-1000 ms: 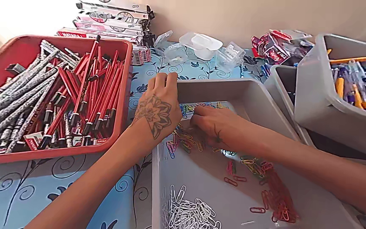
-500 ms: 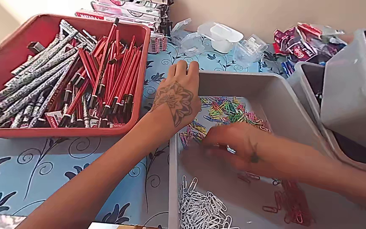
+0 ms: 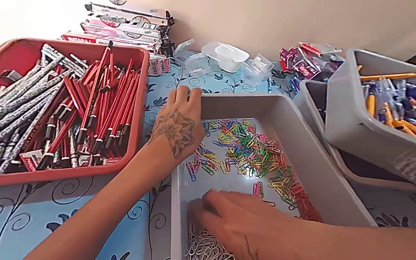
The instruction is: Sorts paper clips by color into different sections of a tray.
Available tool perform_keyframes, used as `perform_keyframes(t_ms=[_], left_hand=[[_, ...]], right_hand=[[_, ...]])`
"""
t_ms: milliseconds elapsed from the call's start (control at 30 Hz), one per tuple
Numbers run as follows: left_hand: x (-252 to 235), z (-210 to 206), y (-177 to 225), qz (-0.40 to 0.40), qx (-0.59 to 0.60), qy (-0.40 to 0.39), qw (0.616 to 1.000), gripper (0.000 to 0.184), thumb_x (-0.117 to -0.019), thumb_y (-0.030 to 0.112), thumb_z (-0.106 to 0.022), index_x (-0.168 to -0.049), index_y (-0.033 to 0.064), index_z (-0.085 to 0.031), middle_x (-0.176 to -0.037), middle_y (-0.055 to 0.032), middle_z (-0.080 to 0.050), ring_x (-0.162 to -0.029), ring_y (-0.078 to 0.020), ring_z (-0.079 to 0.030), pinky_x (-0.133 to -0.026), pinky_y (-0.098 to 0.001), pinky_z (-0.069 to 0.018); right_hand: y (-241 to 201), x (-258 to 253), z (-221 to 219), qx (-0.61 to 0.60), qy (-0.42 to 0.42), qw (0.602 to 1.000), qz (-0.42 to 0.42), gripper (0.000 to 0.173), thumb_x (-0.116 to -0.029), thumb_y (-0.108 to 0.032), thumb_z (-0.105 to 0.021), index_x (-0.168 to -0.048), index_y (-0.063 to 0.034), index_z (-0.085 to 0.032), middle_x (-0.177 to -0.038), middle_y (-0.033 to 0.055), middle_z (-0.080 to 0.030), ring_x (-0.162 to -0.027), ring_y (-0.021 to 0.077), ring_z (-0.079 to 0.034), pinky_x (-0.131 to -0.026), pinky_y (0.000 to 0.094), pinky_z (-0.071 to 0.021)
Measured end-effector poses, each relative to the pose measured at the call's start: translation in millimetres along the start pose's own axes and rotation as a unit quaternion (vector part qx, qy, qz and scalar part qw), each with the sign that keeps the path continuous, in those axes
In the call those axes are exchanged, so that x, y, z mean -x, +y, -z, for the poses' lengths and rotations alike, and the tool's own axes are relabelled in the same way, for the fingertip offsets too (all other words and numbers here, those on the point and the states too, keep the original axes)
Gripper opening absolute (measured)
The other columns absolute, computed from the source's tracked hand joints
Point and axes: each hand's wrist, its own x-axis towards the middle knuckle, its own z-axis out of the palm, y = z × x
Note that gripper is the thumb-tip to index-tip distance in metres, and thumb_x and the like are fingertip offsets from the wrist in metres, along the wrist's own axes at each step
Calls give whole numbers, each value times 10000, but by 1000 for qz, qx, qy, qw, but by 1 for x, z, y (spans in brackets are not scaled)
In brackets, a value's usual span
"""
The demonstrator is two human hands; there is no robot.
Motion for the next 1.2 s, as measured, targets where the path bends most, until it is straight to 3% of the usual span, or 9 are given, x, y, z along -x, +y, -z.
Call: perform_keyframes(t_ms=[100, 200, 400, 500, 600, 800, 900, 1033, 1200], left_hand=[[8, -1, -2, -32, 1, 20, 999, 427, -1016, 23, -504, -1438, -41, -472, -1368, -282, -508, -1266, -476, -517, -895, -588, -496], [10, -3, -5, -42, 26, 37, 998, 448, -981, -5, -530, -1425, -47, -484, -1364, -293, -511, -1253, -484, -526, -908, -596, -498], [10, 0, -4, -45, 34, 29, 998, 579, -845, -149, -646, -1399, -72, -500, -1330, -301, -521, -1233, -499, -526, -931, -584, -495], [9, -1, -5, -66, -3, 37, 997, 556, -835, -150, -655, -1372, -62, -540, -1338, -322, -525, -1266, -528, -502, -1012, -653, -424], [7, -3, -7, -130, -57, 71, 987, 454, -840, -136, -619, -1284, -46, -617, -1351, -331, -528, -1320, -538, -468, -1080, -687, -330], [2, -5, -10, -251, -16, 29, 967, 282, -873, -48, -661, -1144, 15, -707, -1014, -170, -679, -956, -364, -671, -798, -493, -539], [2, -5, -11, -225, -1, 2, 974, 210, -979, 115, -650, -1167, 31, -688, -972, -120, -675, -855, -278, -682, -728, -437, -554], [9, 0, -9, -144, 58, -6, 988, 245, -907, -94, -580, -1105, -4, -692, -1014, -178, -696, -893, -344, -684, -769, -532, -540], [26, 13, -2, -17, 108, -57, 992, 222, -933, -135, -547, -1113, -86, -668, -1048, -281, -671, -941, -413, -638, -831, -559, -458]], right_hand=[[1, 0, 12, -54, -63, 996, -18, 324, -882, 12, -669, -1204, -9, -688, -1118, 255, -631, -893, 398, -675, -674, 478, -553], [24, -1, 32, 22, 21, 998, -53, 365, -804, 25, -704, -1162, -45, -704, -981, 161, -694, -828, 323, -706, -635, 469, -564], [108, -42, 83, 26, 74, 968, -239, 247, -995, -32, -576, -1206, 6, -699, -1084, 180, -708, -1020, 335, -677, -853, 550, -524], [123, -58, 81, 40, 44, 957, -283, 160, -999, -128, -645, -1065, -4, -723, -1016, 162, -704, -993, 321, -674, -840, 538, -515], [116, -54, 77, 72, 15, 962, -262, 175, -998, -145, -658, -1057, 8, -718, -984, 174, -702, -965, 345, -680, -809, 550, -510], [129, -45, 72, 13, 103, 978, -181, 120, -976, -110, -627, -980, -28, -714, -898, 99, -699, -861, 239, -679, -721, 471, -516], [129, -48, 76, -74, 84, 979, -173, 121, -990, -107, -633, -1025, -66, -741, -949, 40, -715, -855, 105, -661, -746, 321, -538], [115, -49, 81, -81, -56, 978, -182, 116, -998, -98, -626, -982, -45, -729, -866, 52, -686, -793, 137, -640, -702, 352, -515], [105, -44, 73, -280, -146, 949, 9, 152, -992, -52, -634, -988, 45, -752, -758, 17, -699, -629, -41, -581, -576, 122, -456]])
